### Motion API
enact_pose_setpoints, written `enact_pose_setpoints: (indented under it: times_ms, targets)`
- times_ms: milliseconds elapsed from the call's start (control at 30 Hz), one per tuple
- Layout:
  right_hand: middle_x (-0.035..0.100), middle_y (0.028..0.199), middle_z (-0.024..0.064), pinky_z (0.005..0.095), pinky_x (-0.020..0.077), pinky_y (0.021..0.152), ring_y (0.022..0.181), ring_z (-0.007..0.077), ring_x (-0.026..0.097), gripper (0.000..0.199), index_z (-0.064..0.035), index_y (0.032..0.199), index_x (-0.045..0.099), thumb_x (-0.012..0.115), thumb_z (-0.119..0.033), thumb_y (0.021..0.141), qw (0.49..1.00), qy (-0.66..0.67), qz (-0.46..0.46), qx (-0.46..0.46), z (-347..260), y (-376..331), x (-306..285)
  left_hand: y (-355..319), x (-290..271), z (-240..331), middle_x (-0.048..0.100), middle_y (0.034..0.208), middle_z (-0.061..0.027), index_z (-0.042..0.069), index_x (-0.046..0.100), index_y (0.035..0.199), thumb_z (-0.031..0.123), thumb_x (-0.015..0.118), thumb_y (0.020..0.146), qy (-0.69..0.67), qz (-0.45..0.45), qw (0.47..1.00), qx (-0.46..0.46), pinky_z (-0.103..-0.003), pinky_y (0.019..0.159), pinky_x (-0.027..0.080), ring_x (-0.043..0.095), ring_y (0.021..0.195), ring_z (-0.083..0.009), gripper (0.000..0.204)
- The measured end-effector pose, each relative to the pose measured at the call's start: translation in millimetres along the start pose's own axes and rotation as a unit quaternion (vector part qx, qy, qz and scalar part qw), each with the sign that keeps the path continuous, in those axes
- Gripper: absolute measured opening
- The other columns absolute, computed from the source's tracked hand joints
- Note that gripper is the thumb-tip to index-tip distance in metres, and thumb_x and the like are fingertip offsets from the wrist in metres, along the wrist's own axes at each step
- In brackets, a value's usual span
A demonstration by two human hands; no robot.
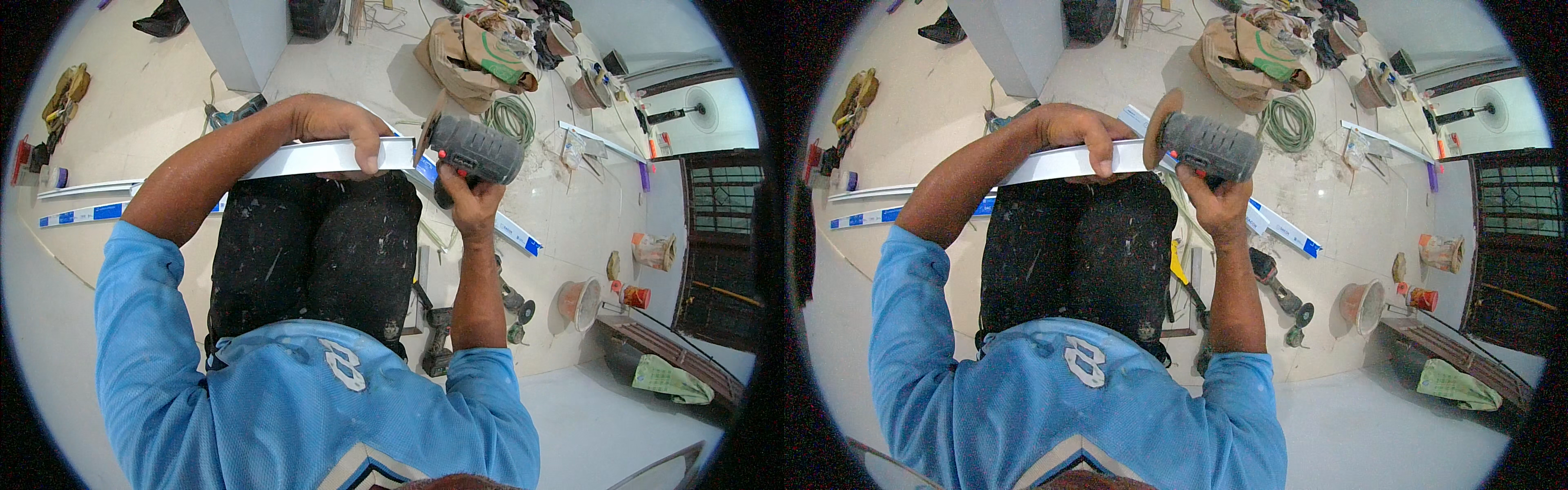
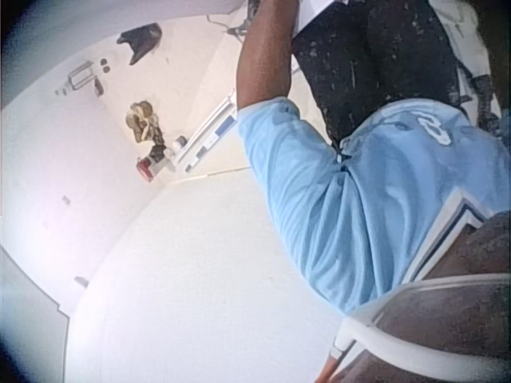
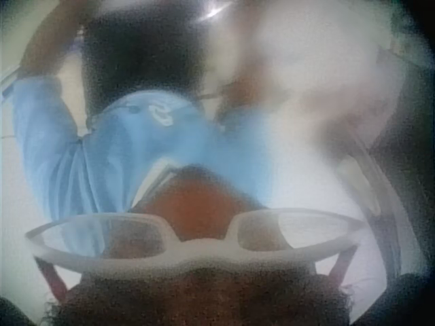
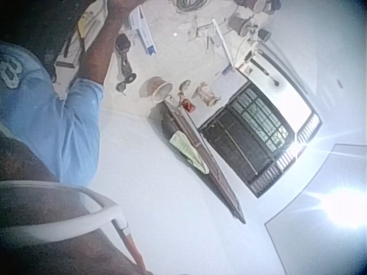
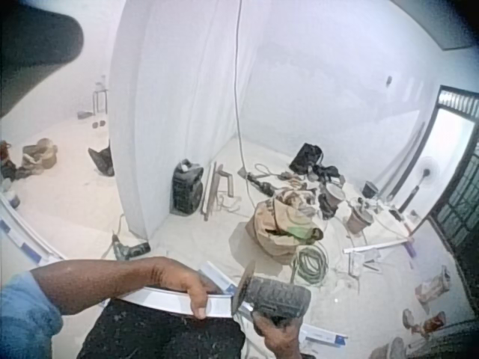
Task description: The person sits on the floor and assembles a metal frame using various tools. They use a hammer to secure joints, a drill to create holes, and a grinder to smooth edges. The person handles multiple metal profiles and brackets, fitting them together to form a structure.
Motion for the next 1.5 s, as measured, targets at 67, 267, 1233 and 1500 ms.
enact_pose_setpoints:
  times_ms: [67,267,1233,1500]
  targets:
    - [0.075,0.125,0.0104,0.0404,0.0554,0.105,0.114,0.0212,0.071,0.043,-0.0013,0.132,0.067,0.084,-0.002,0.092,1.000,0.000,0.007,0.001,-1.6,-0.1,-0.2,-0.7,0.4,-0.2,0.066,0.076,-0.0109,-0.011,0.066,0.124,0.041,0.083,0.061,-0.002,0.000,1.000,0.000,-0.037,0.045,0.048,0.065,0.057,-0.0208,0.083]
    - [0.075,0.125,0.0102,0.0402,0.0554,0.104,0.113,0.0211,0.071,0.043,-0.0016,0.131,0.068,0.085,-0.002,0.091,1.000,0.006,0.007,-0.009,-0.8,2.1,-0.3,2.9,-0.6,-2.7,0.066,0.075,-0.0108,-0.010,0.066,0.123,0.041,0.083,0.061,-0.002,0.009,1.000,0.016,-0.037,0.045,0.048,0.065,0.057,-0.0208,0.081]
    - [0.077,0.119,0.0089,0.0395,0.0567,0.100,0.109,0.0201,0.072,0.040,-0.0019,0.126,0.070,0.086,-0.003,0.090,1.000,0.008,0.004,-0.010,3.4,1.1,-5.3,0.3,1.7,-0.4,0.066,0.073,-0.0117,-0.012,0.067,0.120,0.043,0.083,0.063,0.005,-0.006,1.000,0.003,-0.037,0.043,0.047,0.064,0.054,-0.0202,0.081]
    - [0.077,0.119,0.0093,0.0397,0.0570,0.101,0.109,0.0202,0.072,0.039,-0.0025,0.126,0.071,0.086,-0.002,0.090,1.000,0.018,0.009,-0.001,5.4,-1.3,-4.8,-2.8,2.3,2.2,0.066,0.073,-0.0116,-0.010,0.067,0.120,0.043,0.083,0.062,0.014,0.014,1.000,0.004,-0.037,0.044,0.047,0.065,0.055,-0.0206,0.080]
Point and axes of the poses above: each hand's wrist, its own y-axis towards the middle knuckle, its own x-axis out of the palm, z = x × y, the point moved 8 cm from there along y, towards the middle knuckle
